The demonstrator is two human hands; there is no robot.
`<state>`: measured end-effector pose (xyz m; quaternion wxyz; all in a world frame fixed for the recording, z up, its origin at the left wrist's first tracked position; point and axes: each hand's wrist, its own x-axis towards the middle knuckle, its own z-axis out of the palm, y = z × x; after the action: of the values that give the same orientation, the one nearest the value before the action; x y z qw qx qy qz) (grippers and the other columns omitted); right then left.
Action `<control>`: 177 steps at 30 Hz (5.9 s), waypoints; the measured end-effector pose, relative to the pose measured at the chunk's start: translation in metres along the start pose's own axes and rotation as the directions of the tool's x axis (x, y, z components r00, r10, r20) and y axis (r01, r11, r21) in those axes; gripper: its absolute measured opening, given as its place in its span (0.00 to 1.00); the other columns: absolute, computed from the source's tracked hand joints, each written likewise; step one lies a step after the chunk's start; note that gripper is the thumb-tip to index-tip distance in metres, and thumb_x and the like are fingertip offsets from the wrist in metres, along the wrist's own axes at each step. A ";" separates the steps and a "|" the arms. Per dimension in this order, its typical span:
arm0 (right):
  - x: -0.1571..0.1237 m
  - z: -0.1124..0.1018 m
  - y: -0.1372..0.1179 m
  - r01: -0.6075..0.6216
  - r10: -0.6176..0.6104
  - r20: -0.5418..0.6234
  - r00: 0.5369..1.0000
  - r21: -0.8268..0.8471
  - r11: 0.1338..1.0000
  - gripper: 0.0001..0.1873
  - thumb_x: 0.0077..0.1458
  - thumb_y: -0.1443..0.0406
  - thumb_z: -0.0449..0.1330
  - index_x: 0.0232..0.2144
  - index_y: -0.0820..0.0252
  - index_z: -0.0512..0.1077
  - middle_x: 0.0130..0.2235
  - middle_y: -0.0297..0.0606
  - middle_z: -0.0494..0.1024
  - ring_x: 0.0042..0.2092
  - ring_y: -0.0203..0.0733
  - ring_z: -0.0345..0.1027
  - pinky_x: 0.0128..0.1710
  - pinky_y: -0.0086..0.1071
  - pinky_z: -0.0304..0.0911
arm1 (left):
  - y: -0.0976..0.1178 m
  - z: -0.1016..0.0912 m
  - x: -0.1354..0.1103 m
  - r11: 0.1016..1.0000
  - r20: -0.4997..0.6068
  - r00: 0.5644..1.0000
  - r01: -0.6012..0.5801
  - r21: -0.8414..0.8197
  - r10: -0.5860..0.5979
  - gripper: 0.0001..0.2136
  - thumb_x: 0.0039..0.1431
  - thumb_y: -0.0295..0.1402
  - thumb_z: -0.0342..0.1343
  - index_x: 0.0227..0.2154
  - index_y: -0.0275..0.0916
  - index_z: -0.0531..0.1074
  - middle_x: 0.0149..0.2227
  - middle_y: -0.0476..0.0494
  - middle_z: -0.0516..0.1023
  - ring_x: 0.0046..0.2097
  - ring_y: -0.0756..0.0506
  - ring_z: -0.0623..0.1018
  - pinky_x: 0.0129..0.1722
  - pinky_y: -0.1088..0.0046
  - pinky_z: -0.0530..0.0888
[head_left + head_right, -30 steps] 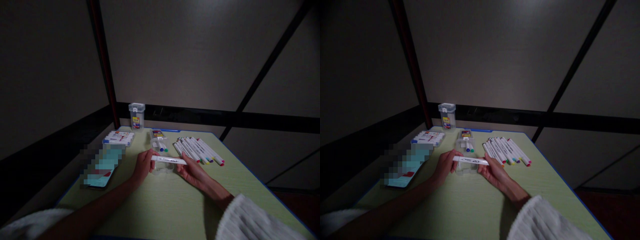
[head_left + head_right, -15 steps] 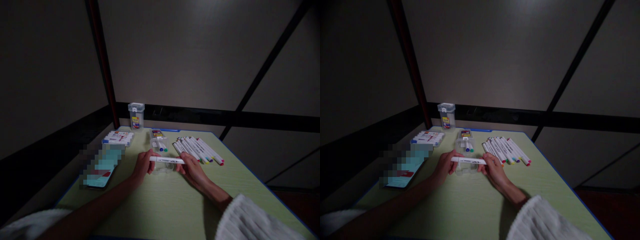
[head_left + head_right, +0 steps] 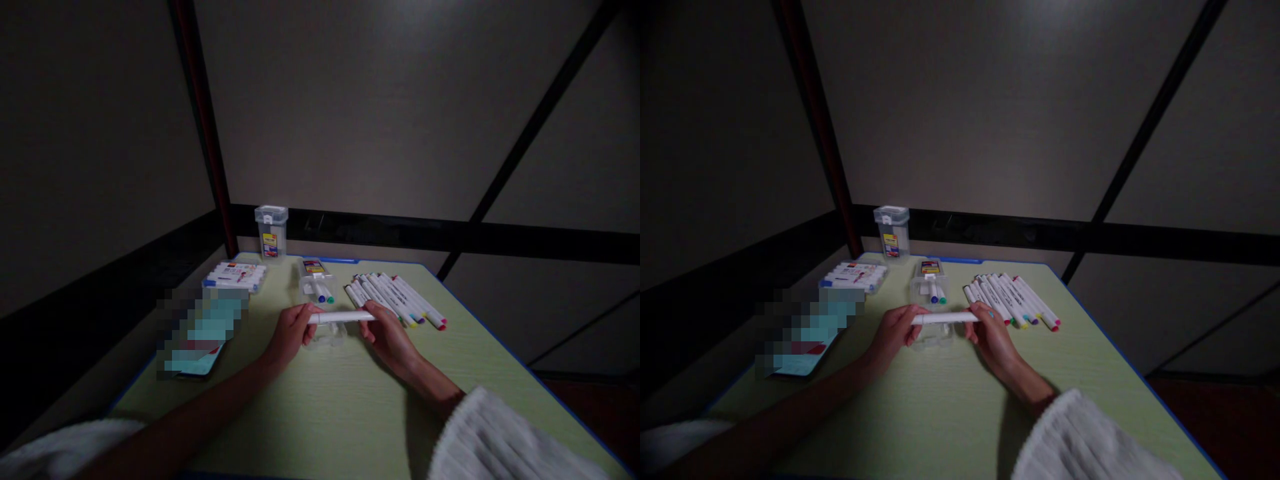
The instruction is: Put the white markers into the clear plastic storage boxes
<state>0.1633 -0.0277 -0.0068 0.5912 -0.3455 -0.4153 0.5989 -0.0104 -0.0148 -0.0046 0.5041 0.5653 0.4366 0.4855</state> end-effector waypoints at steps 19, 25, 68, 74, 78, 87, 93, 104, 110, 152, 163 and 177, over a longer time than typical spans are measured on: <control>0.005 -0.006 0.006 -0.113 0.117 -0.034 0.993 0.103 0.988 0.18 0.44 0.59 0.60 0.12 0.61 0.60 0.09 0.27 0.60 0.14 0.27 0.49 0.14 0.24 0.43 | 0.005 0.005 -0.017 0.996 0.114 0.991 -0.069 0.049 0.064 0.09 0.49 0.38 0.50 0.25 0.38 0.64 0.11 0.60 0.58 0.11 0.57 0.56 0.11 0.83 0.53; 0.001 -0.001 0.003 -0.088 0.089 -0.033 0.996 0.006 0.996 0.19 0.44 0.56 0.60 0.13 0.61 0.60 0.09 0.27 0.60 0.14 0.27 0.49 0.14 0.24 0.42 | 0.006 0.004 -0.011 0.999 0.064 0.997 -0.052 -0.010 0.053 0.12 0.50 0.40 0.47 0.19 0.39 0.55 0.10 0.62 0.57 0.09 0.58 0.53 0.07 0.85 0.49; -0.005 0.000 0.002 -0.275 0.231 0.205 0.951 0.219 0.936 0.08 0.39 0.69 0.64 0.28 0.65 0.75 0.19 0.35 0.74 0.21 0.28 0.66 0.23 0.18 0.63 | 0.008 -0.005 0.000 0.987 0.027 0.991 0.134 -0.092 -0.132 0.20 0.50 0.46 0.44 0.24 0.31 0.70 0.07 0.58 0.57 0.09 0.57 0.54 0.10 0.80 0.49; -0.005 -0.002 0.002 -0.264 0.217 0.222 0.951 0.214 0.940 0.08 0.39 0.73 0.63 0.28 0.65 0.76 0.19 0.35 0.74 0.22 0.29 0.66 0.22 0.20 0.61 | 0.005 -0.005 0.000 0.976 0.047 0.981 0.193 -0.102 -0.189 0.24 0.51 0.49 0.41 0.27 0.30 0.71 0.07 0.56 0.59 0.08 0.56 0.56 0.10 0.79 0.49; -0.004 0.000 0.001 -0.255 0.215 0.185 0.959 0.236 0.938 0.06 0.40 0.67 0.64 0.26 0.64 0.75 0.16 0.31 0.70 0.20 0.27 0.60 0.20 0.21 0.57 | 0.007 -0.002 -0.002 0.994 0.004 0.994 0.109 -0.021 -0.109 0.22 0.50 0.49 0.43 0.25 0.32 0.70 0.07 0.58 0.56 0.09 0.56 0.54 0.10 0.79 0.50; -0.003 0.002 0.000 -0.220 0.194 0.171 0.966 0.153 0.963 0.15 0.47 0.56 0.57 0.23 0.63 0.72 0.07 0.22 0.51 0.13 0.27 0.38 0.14 0.25 0.39 | 0.007 0.003 -0.006 0.998 -0.039 0.998 0.042 0.042 -0.040 0.19 0.49 0.45 0.46 0.21 0.33 0.70 0.10 0.56 0.56 0.13 0.57 0.55 0.13 0.80 0.49; -0.004 0.004 0.002 -0.159 0.130 0.205 0.970 0.133 0.978 0.06 0.45 0.64 0.59 0.23 0.61 0.69 0.09 0.24 0.56 0.15 0.27 0.40 0.16 0.24 0.40 | 0.008 -0.003 -0.002 0.998 -0.036 0.999 0.019 0.055 -0.017 0.14 0.49 0.40 0.47 0.22 0.34 0.70 0.08 0.59 0.55 0.11 0.57 0.55 0.12 0.81 0.51; -0.010 0.009 -0.006 -0.186 0.153 0.205 0.967 0.150 0.971 0.03 0.43 0.66 0.61 0.23 0.61 0.70 0.13 0.24 0.58 0.18 0.27 0.43 0.20 0.22 0.46 | 0.009 -0.002 -0.002 0.945 0.136 0.974 0.212 -0.249 -0.182 0.17 0.48 0.43 0.47 0.27 0.32 0.70 0.06 0.58 0.57 0.08 0.57 0.53 0.09 0.80 0.46; -0.007 0.005 -0.004 -0.184 0.151 0.182 0.972 0.181 0.966 0.03 0.39 0.69 0.62 0.23 0.62 0.72 0.13 0.25 0.58 0.19 0.27 0.46 0.22 0.23 0.49 | 0.014 0.001 -0.007 0.930 0.205 0.961 0.241 -0.279 -0.188 0.22 0.47 0.48 0.49 0.33 0.30 0.71 0.07 0.58 0.58 0.09 0.57 0.54 0.10 0.80 0.47; -0.009 0.005 0.003 -0.133 0.078 0.290 0.954 0.172 0.976 0.08 0.40 0.65 0.64 0.27 0.63 0.72 0.16 0.27 0.62 0.21 0.28 0.49 0.22 0.24 0.48 | 0.004 0.005 -0.011 0.950 0.263 0.964 0.109 -0.293 -0.030 0.25 0.49 0.48 0.49 0.40 0.29 0.71 0.10 0.58 0.59 0.10 0.58 0.54 0.11 0.80 0.48; -0.007 0.008 0.008 -0.106 0.056 0.252 0.966 0.191 0.976 0.09 0.46 0.62 0.61 0.22 0.61 0.68 0.11 0.25 0.58 0.16 0.27 0.44 0.18 0.25 0.42 | 0.001 0.005 -0.012 0.946 0.360 0.933 0.136 -0.294 -0.022 0.19 0.48 0.37 0.54 0.42 0.30 0.71 0.12 0.56 0.62 0.13 0.57 0.59 0.14 0.80 0.53; -0.003 0.036 0.008 0.081 -0.114 0.191 0.975 0.174 0.981 0.03 0.41 0.67 0.60 0.21 0.61 0.68 0.12 0.26 0.61 0.18 0.28 0.48 0.21 0.26 0.44 | 0.016 0.003 -0.014 0.897 0.261 0.964 0.160 -0.412 -0.052 0.20 0.48 0.48 0.50 0.32 0.33 0.70 0.11 0.58 0.59 0.11 0.59 0.53 0.13 0.80 0.46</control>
<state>0.1274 -0.0332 0.0008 0.6017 -0.2125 -0.4384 0.6330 -0.0093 -0.0304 0.0100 0.6917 0.4708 0.2843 0.4680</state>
